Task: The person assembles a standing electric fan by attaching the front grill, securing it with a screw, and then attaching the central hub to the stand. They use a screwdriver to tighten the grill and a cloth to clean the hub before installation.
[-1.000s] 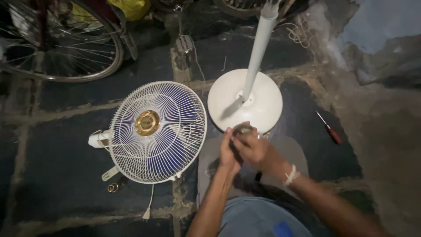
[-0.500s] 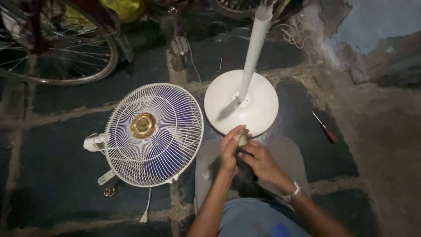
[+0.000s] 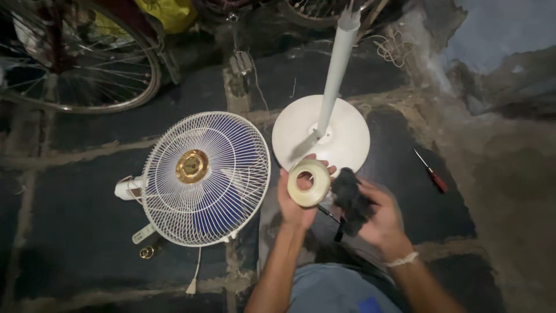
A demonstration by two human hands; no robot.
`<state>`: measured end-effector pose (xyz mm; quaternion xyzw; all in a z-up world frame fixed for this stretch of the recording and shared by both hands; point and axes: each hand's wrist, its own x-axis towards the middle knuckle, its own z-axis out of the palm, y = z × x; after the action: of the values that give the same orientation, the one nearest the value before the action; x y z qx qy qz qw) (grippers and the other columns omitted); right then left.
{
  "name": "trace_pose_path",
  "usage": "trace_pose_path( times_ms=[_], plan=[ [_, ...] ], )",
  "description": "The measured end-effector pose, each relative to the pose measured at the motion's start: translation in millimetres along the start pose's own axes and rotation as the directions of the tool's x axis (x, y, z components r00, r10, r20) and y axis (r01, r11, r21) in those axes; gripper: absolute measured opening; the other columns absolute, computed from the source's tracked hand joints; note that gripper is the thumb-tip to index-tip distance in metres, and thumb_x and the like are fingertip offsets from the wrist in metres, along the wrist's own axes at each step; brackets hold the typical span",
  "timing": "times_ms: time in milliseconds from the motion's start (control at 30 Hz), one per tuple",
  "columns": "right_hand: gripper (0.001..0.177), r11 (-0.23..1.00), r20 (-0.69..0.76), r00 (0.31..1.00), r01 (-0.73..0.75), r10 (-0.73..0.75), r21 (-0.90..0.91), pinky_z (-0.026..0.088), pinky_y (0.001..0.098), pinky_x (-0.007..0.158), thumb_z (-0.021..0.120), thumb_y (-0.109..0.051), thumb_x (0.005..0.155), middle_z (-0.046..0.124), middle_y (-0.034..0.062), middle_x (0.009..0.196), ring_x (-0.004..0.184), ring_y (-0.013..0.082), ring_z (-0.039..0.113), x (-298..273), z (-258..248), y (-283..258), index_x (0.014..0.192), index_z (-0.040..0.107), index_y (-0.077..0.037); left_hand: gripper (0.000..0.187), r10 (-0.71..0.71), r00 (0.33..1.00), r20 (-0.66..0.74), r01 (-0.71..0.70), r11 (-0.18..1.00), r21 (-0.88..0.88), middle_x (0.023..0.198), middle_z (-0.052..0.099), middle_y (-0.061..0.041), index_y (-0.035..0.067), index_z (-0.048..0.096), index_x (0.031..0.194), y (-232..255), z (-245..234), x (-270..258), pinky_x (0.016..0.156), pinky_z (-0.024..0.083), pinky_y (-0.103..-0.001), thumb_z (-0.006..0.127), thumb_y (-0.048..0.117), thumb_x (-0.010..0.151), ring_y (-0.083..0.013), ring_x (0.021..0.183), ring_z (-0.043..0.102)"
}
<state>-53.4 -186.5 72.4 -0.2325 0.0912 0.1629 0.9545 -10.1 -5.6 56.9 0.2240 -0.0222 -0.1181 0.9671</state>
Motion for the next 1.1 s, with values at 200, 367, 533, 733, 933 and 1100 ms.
trace_pose_path(
  times_ms=[200, 367, 533, 733, 933, 1100],
  plan=[
    [0.038, 0.97, -0.076, 0.975, 0.195, -0.207, -0.145, 0.055, 0.041, 0.082, 0.055, -0.012, 0.106, 0.07, 0.0196, 0.121, 0.1, 0.0294, 0.071, -14.7, -10.7, -23.4, 0.141, 0.057, 0.004, 0.086, -0.102, 0.994, 0.05, 0.11, 0.973, -0.202, 0.13, 0.061, -0.029, -0.003, 0.044, 0.149, -1.6, 7.4, 1.6, 0.103, 0.049, -0.057, 0.029, 0.069, 0.105, -0.0497, 0.123, 0.059],
    [0.035, 0.843, -0.179, 0.871, 0.36, -0.457, -0.4, 0.059, 0.0412, 0.089, 0.064, -0.006, 0.094, 0.069, 0.0151, 0.118, 0.098, 0.0253, 0.072, -16.4, -8.7, -33.8, 0.129, 0.062, 0.001, 0.086, -0.121, 0.993, 0.013, 0.122, 0.982, -0.143, 0.129, 0.062, -0.027, -0.001, 0.044, 0.15, -7.2, 1.4, 3.0, 0.102, 0.05, -0.054, 0.026, 0.069, 0.105, -0.0467, 0.122, 0.061],
    [0.022, -0.194, 0.27, 0.558, 0.192, -0.785, -0.962, 0.051, 0.043, 0.091, 0.073, -0.005, 0.099, 0.069, 0.022, 0.115, 0.101, 0.0377, 0.064, -6.1, -54.5, -70.3, 0.119, 0.07, 0.002, 0.075, -0.054, 0.994, -0.096, 0.062, 0.995, 0.082, 0.128, 0.063, -0.02, 0.001, 0.045, 0.15, -11.3, -16.0, 5.2, 0.098, 0.054, -0.049, 0.026, 0.06, 0.106, -0.0399, 0.121, 0.063],
    [0.026, -0.615, 0.378, 0.593, -0.263, -0.711, -0.744, 0.049, 0.0521, 0.084, 0.076, -0.012, 0.084, 0.066, 0.0291, 0.099, 0.092, 0.0463, 0.063, 35.0, -195.6, -104.8, 0.107, 0.074, 0.001, 0.069, -0.011, 0.973, -0.23, 0.038, 0.992, 0.116, 0.121, 0.064, -0.016, 0.002, 0.045, 0.148, -10.9, -36.5, 9.1, 0.09, 0.055, -0.045, 0.033, 0.056, 0.106, -0.0349, 0.113, 0.065],
    [0.022, -0.617, -0.146, 0.83, -0.506, -0.538, -0.602, 0.057, 0.0482, 0.074, 0.071, -0.023, 0.086, 0.073, 0.0219, 0.085, 0.076, 0.0378, 0.07, 34.3, -296.0, -61.6, 0.081, 0.076, -0.003, 0.064, -0.032, 0.948, -0.317, 0.095, 0.978, 0.186, 0.122, 0.062, -0.011, 0.005, 0.044, 0.149, -11.4, -36.5, 10.4, 0.092, 0.055, -0.042, 0.039, 0.051, 0.104, -0.0301, 0.117, 0.063],
    [0.023, -0.52, -0.137, 0.814, -0.48, -0.565, -0.706, 0.057, 0.0433, 0.069, 0.071, -0.023, 0.085, 0.073, 0.0195, 0.084, 0.073, 0.0317, 0.071, 39.3, -299.5, -53.2, 0.083, 0.075, 0.0, 0.06, -0.037, 0.949, -0.314, 0.127, 0.955, 0.269, 0.122, 0.063, -0.014, 0.006, 0.045, 0.151, -7.6, -20.4, 26.2, 0.087, 0.056, -0.04, 0.045, 0.043, 0.103, -0.0292, 0.118, 0.064]
  ],
)
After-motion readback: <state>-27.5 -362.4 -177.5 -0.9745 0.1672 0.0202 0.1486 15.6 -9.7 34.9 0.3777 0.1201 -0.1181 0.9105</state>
